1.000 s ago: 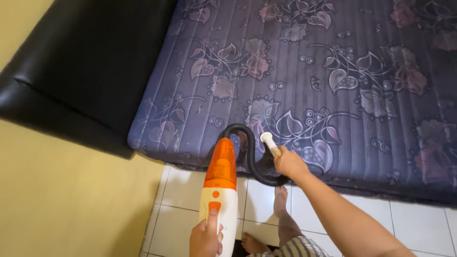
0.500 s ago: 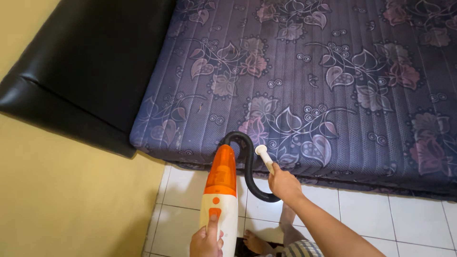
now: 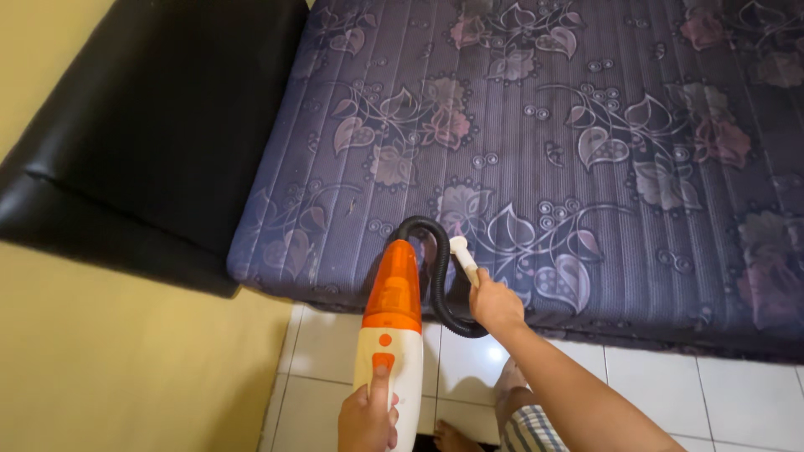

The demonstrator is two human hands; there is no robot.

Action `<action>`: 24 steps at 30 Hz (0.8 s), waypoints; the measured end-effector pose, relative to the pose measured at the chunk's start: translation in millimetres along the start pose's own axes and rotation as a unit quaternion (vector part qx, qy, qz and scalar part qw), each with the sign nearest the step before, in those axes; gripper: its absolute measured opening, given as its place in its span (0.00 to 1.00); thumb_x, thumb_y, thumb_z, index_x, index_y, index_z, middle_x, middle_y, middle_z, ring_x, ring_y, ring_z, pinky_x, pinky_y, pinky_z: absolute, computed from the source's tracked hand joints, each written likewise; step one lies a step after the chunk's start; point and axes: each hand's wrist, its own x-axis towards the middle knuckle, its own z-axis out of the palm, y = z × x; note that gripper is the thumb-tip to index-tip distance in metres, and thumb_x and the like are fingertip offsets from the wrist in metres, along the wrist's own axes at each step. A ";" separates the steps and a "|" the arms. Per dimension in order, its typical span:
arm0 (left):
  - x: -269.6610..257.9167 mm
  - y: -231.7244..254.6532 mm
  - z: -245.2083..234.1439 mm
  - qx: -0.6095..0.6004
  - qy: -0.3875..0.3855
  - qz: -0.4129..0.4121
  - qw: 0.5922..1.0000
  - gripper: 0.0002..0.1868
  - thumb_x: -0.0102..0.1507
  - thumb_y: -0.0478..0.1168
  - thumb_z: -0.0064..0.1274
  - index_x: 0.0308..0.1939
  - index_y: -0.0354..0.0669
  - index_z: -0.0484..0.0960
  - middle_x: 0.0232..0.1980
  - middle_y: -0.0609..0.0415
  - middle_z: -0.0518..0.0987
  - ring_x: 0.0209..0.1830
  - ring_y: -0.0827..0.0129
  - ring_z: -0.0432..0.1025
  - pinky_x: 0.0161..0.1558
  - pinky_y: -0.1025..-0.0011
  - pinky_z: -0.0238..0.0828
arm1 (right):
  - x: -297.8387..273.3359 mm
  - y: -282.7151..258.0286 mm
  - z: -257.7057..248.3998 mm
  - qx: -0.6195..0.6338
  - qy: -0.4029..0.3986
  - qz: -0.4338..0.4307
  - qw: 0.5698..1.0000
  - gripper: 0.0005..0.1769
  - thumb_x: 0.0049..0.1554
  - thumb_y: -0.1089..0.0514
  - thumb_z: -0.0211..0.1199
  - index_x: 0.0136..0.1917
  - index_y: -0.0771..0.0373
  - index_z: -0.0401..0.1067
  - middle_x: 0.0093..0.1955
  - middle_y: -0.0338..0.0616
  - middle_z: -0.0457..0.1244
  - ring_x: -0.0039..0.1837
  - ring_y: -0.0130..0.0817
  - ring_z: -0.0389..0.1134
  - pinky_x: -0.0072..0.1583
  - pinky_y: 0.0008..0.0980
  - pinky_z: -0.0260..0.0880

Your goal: The person vacuums a mattress using a handheld vacuum cleaner with an attached hose and nozzle.

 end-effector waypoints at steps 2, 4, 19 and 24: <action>10.0 8.3 7.2 -0.009 0.003 0.000 1.000 0.39 0.62 0.69 0.47 0.31 0.28 0.81 0.13 0.51 0.65 0.07 0.66 0.59 0.16 0.66 0.52 | 22.5 -2.8 -8.5 0.009 -0.002 0.010 1.000 0.23 0.64 0.45 0.48 0.70 0.49 0.61 0.53 0.60 0.70 0.57 0.62 0.72 0.60 0.57 0.71; 26.1 19.2 15.6 -0.019 0.008 0.005 1.000 0.39 0.62 0.68 0.47 0.31 0.28 0.80 0.12 0.50 0.65 0.07 0.65 0.59 0.15 0.65 0.51 | 49.4 -8.6 -20.0 0.018 -0.002 0.017 1.000 0.23 0.63 0.45 0.47 0.70 0.48 0.62 0.54 0.59 0.70 0.58 0.61 0.71 0.60 0.57 0.70; 122.9 175.3 102.1 -0.008 0.051 0.006 0.999 0.38 0.63 0.66 0.46 0.30 0.27 0.82 0.14 0.49 0.70 0.07 0.64 0.62 0.14 0.66 0.56 | 257.8 -32.0 -106.2 0.014 0.001 0.015 1.000 0.21 0.64 0.44 0.48 0.67 0.53 0.63 0.55 0.60 0.69 0.59 0.61 0.71 0.60 0.56 0.70; 141.8 226.6 118.6 -0.044 0.053 0.016 0.997 0.37 0.63 0.65 0.49 0.29 0.26 0.80 0.14 0.50 0.68 0.08 0.67 0.61 0.14 0.67 0.56 | 305.0 -50.9 -129.5 0.031 0.000 0.026 0.999 0.22 0.65 0.44 0.48 0.68 0.53 0.62 0.56 0.59 0.69 0.60 0.60 0.70 0.61 0.56 0.69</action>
